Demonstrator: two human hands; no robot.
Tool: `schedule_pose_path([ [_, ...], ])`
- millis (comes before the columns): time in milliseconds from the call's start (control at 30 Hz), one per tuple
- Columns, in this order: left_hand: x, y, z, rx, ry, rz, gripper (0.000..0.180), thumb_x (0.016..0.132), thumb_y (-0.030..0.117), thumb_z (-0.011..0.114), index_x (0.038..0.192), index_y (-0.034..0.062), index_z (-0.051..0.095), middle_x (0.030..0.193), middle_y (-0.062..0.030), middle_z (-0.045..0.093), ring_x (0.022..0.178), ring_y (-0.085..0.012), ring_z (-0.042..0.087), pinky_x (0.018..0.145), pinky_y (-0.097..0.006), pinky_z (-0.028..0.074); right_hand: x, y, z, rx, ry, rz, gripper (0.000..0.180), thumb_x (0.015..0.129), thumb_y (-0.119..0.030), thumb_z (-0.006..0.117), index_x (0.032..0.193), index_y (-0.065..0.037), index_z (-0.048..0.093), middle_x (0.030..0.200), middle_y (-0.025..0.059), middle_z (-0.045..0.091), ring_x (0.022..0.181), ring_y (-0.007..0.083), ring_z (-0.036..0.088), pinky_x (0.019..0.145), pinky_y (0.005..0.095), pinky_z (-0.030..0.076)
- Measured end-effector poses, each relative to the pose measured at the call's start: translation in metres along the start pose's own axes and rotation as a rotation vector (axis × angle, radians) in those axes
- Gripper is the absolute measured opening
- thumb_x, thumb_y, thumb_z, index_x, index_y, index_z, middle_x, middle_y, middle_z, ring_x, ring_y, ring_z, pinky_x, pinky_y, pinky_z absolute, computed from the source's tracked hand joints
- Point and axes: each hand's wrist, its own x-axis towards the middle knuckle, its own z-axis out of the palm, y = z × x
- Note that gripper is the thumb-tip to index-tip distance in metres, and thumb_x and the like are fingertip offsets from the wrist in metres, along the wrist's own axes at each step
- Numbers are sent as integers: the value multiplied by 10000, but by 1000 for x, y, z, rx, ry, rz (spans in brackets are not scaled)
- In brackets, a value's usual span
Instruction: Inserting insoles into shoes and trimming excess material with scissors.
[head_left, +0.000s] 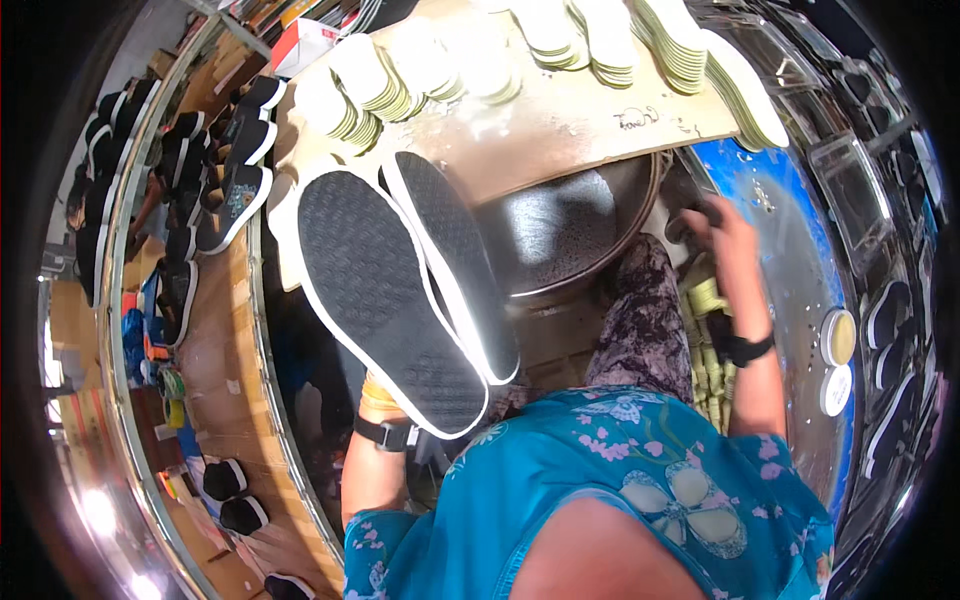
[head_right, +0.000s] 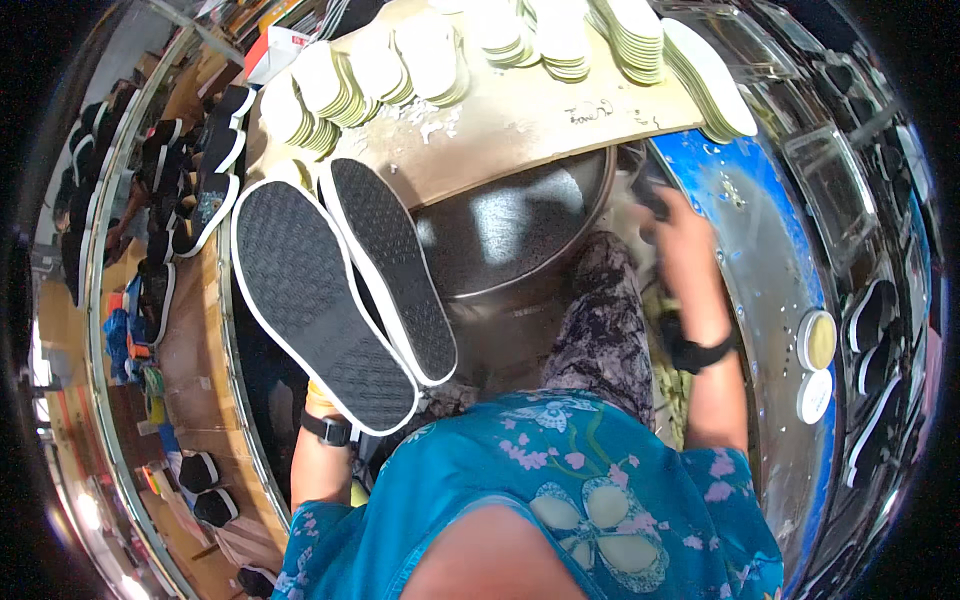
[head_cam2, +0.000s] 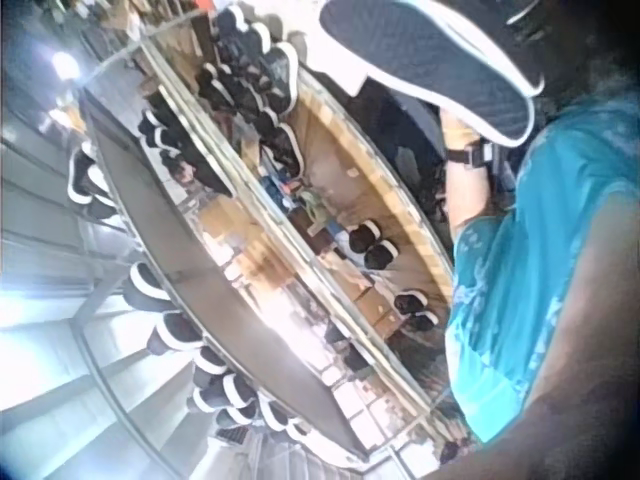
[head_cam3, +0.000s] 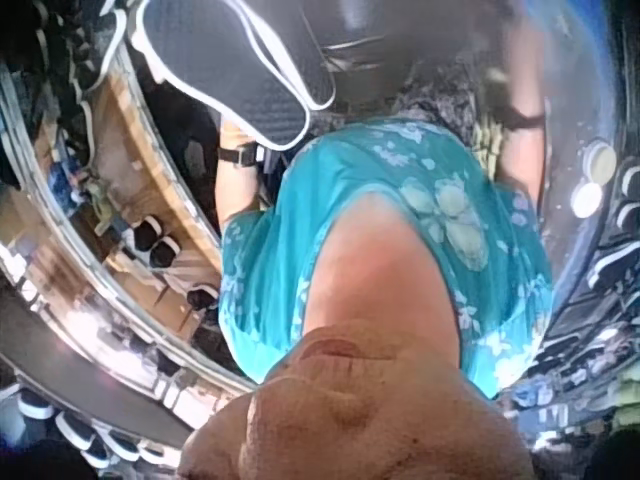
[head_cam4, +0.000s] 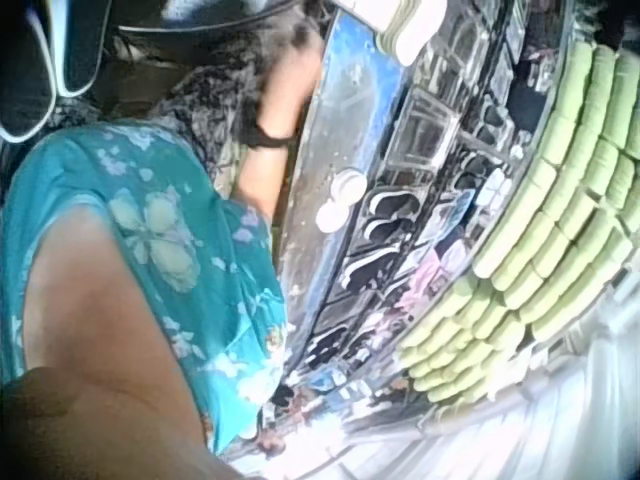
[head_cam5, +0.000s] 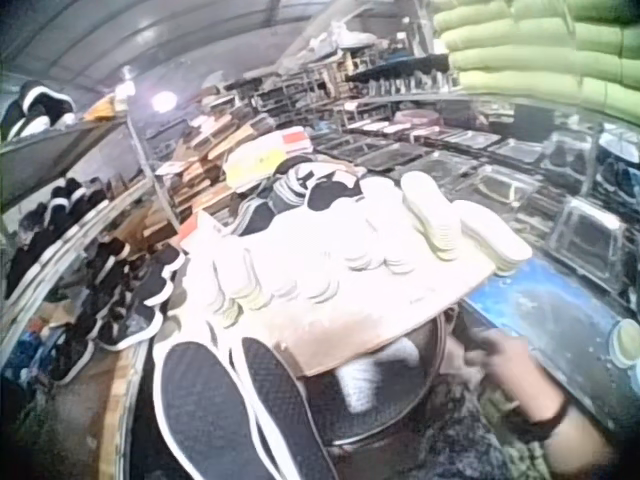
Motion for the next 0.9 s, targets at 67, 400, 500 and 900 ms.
schedule_pose_path([
  [67,4,0,-3,-52,2,25,392,822,249,619,1134,17,568,1071,-112,621,959,-232,594,850,-351,470,12,63,-46,-392,224,28,374,782,-284,622,1073,-51,590,893,209,636,859,333,627,729,377,467],
  [400,20,-9,3,-45,20,31,430,836,293,602,1169,27,541,1098,-108,606,987,-235,579,870,-364,464,18,151,-144,-1067,43,365,340,737,-231,554,1003,-21,587,981,249,604,943,392,576,808,453,463],
  [500,34,-11,21,231,46,32,507,889,347,518,1276,32,425,1220,-94,524,1084,-230,517,930,-361,432,14,78,-102,-720,50,172,454,752,-318,616,1110,-42,570,1014,213,610,964,350,581,820,416,461],
  [900,92,46,148,1663,-175,-320,399,838,130,616,1170,-51,488,956,-112,607,889,-155,581,781,-280,468,15,-62,23,-67,-819,-671,483,721,-253,657,1125,-19,535,1070,167,559,1004,308,540,864,385,435],
])
